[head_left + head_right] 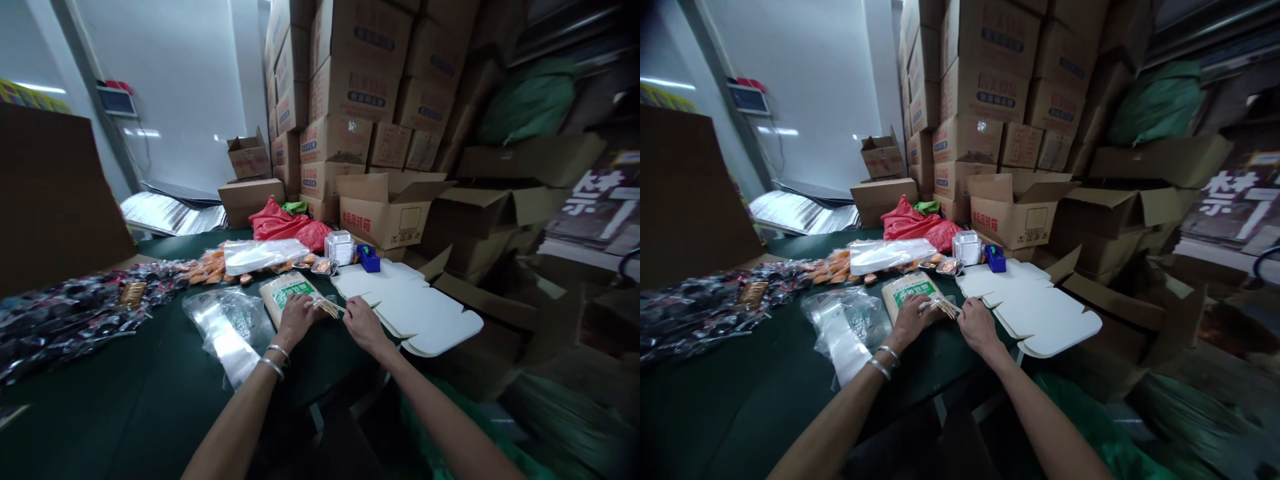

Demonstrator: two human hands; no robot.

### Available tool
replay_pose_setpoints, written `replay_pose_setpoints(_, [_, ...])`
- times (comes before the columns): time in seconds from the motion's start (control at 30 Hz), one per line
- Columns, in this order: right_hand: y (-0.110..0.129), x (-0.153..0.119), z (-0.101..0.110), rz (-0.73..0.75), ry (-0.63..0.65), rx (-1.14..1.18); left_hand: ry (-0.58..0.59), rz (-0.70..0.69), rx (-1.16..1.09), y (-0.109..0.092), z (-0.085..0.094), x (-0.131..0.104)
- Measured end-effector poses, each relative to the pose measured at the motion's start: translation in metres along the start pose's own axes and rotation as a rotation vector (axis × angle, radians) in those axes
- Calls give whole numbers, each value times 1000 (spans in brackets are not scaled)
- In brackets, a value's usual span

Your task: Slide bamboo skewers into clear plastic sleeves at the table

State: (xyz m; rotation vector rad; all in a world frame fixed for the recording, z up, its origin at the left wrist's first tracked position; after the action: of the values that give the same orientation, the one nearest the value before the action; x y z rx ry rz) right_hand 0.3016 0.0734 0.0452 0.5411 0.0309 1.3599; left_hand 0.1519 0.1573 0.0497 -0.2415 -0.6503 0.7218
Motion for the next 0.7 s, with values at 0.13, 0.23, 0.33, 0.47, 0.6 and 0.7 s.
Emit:
replay_pose_setpoints(0.13, [-22, -10, 8, -86, 37, 167, -40, 191, -361, -25, 6, -24])
replay_pose_setpoints(0.23, [-32, -26, 13, -142, 82, 296, 280, 649, -1123, -52, -36, -54])
replay_pose_setpoints(0.33, [-29, -47, 17, -171, 86, 353, 422, 947, -1597, -82, -68, -69])
replay_pose_setpoints(0.47, [-11, -72, 23, -142, 58, 329, 298, 1011, -1639, -80, -81, -59])
replay_pose_setpoints(0.6, [-1, -82, 25, -26, 118, 435, 324, 974, -1564, -67, -74, -58])
replay_pose_setpoints(0.7, [-14, -73, 26, -31, 62, 454, 369, 939, -1479, -56, -63, -63])
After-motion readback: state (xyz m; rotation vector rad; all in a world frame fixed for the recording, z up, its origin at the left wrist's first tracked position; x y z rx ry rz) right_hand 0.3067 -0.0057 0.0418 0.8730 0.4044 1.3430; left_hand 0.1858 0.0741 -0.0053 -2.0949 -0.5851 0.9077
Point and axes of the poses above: each hand's wrist, its own x-axis towards the middle knuckle, its own z-axis out of the back of the hand, y = z × x, the point moved 6 cm from there along x, towards the middle knuckle, and after that the axes turned 3 degrees about y, right-handed, at the moved point
